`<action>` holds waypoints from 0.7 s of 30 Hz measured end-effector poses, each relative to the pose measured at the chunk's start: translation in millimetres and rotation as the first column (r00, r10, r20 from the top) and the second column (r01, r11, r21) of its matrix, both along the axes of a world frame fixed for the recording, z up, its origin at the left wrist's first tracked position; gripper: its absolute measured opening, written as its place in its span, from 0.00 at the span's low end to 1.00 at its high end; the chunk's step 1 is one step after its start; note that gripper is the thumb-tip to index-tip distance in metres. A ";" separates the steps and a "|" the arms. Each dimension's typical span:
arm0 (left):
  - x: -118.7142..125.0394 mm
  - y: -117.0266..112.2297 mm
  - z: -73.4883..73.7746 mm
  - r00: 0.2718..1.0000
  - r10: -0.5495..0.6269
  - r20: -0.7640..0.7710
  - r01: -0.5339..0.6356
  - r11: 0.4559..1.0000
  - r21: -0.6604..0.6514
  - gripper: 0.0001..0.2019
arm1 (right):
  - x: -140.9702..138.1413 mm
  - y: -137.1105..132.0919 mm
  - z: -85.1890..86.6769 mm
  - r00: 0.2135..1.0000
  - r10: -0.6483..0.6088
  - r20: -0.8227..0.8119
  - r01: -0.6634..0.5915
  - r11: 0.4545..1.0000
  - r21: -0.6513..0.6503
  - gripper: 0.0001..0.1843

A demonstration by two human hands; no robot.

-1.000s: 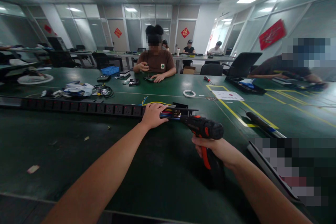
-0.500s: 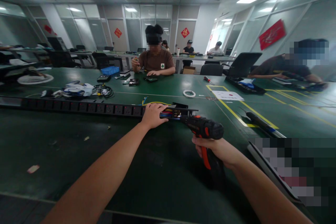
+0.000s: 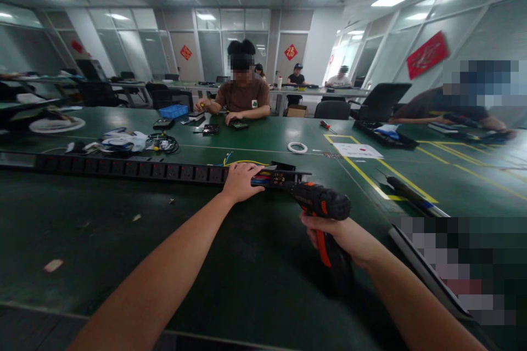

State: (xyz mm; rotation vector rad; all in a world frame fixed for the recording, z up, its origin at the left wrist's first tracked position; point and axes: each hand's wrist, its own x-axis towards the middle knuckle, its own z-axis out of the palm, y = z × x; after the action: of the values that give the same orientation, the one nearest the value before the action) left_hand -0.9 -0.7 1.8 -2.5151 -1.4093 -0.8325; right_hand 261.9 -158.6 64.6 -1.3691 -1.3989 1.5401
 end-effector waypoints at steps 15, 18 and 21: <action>-0.9 0.3 -0.1 1.000 -0.006 0.009 0.006 1.000 -0.018 0.34 | 0.5 0.6 3.6 0.967 -0.108 0.230 0.062 0.978 0.199 0.17; -0.6 0.3 -0.6 1.000 -0.007 0.009 0.007 1.000 -0.014 0.34 | 0.7 0.3 4.0 0.965 -0.106 0.241 0.054 0.976 0.212 0.18; -0.4 0.5 -1.1 1.000 -0.009 0.003 0.009 1.000 -0.018 0.34 | 0.0 -0.7 6.1 0.969 -0.095 0.227 0.046 0.976 0.214 0.18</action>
State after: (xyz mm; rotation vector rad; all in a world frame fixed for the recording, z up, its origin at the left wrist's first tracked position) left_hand -1.3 -0.2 0.6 -2.5366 -1.4139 -0.8283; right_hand 261.8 -159.3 70.6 -1.4914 -1.5857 1.1770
